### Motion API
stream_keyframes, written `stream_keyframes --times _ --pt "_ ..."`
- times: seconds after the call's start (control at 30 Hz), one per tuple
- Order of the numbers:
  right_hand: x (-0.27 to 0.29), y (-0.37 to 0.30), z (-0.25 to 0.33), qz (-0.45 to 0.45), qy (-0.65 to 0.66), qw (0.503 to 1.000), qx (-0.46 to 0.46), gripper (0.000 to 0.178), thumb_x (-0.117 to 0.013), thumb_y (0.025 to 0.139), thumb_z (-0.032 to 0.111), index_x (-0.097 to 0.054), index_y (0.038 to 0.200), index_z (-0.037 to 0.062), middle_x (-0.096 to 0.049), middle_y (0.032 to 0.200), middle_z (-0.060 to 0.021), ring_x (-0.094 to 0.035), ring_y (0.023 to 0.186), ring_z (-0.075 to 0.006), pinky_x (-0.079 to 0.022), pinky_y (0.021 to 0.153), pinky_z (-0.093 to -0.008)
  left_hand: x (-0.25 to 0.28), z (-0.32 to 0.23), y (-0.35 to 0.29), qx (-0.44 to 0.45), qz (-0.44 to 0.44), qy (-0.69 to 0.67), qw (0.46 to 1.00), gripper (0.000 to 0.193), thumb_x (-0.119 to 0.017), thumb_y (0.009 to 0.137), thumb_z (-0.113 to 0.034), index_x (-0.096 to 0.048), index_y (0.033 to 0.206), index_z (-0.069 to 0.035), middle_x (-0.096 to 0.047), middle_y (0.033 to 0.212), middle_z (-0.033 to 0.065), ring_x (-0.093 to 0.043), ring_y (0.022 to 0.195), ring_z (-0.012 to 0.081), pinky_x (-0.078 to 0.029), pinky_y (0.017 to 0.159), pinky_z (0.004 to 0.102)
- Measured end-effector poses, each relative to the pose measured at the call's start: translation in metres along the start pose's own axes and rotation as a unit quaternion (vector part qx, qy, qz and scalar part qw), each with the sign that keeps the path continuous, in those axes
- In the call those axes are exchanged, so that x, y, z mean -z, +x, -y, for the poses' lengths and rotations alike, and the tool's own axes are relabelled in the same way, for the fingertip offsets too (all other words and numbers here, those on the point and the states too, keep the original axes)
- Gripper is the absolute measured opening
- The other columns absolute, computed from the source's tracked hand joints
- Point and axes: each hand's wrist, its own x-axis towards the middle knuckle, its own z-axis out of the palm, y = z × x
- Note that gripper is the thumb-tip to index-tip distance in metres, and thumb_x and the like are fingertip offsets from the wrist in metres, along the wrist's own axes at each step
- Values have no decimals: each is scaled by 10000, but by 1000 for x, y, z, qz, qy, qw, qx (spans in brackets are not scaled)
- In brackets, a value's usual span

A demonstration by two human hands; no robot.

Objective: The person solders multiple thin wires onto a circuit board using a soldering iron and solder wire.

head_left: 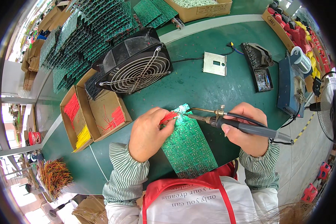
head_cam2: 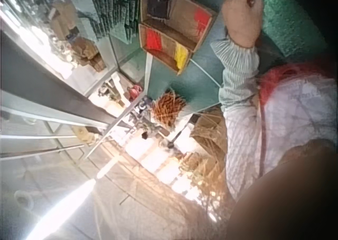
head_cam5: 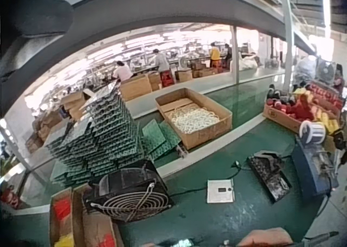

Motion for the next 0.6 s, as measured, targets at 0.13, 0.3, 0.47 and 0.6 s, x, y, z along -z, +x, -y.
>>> stream_keyframes --times 0.13,0.3,0.47,0.6 --pt "5 -3 0 -10 3 1000 -3 162 -703 683 88 -605 786 11 -593 644 -25 -541 569 -66 -427 526 -225 20 9 -1 1 -56 -39 998 114 -637 799 -108 -642 874 -22 -612 776 123 -590 646 267 -466 588 326" --pt "8 -7 -1 -12 -9 1000 -4 167 -707 685 89 -602 786 6 -596 640 -27 -541 572 -67 -427 529 -224 52 -2 -4 82 -234 91 964 117 -593 862 -101 -663 872 -7 -629 720 125 -593 586 245 -465 556 327" --pt "11 -6 0 -26 -1 1000 13 166 -705 684 75 -598 787 0 -588 643 -23 -526 577 -64 -417 528 -220 2 -18 4 -68 -64 63 994 99 -674 773 -91 -635 823 -14 -607 748 122 -586 634 258 -459 569 320" --pt "12 -5 -2 -26 -1 1000 11 165 -704 680 70 -597 784 -2 -591 647 -25 -529 586 -62 -421 538 -219 -13 -12 11 -50 -43 7 998 128 -680 769 -95 -619 823 4 -583 730 116 -559 601 248 -439 546 321"
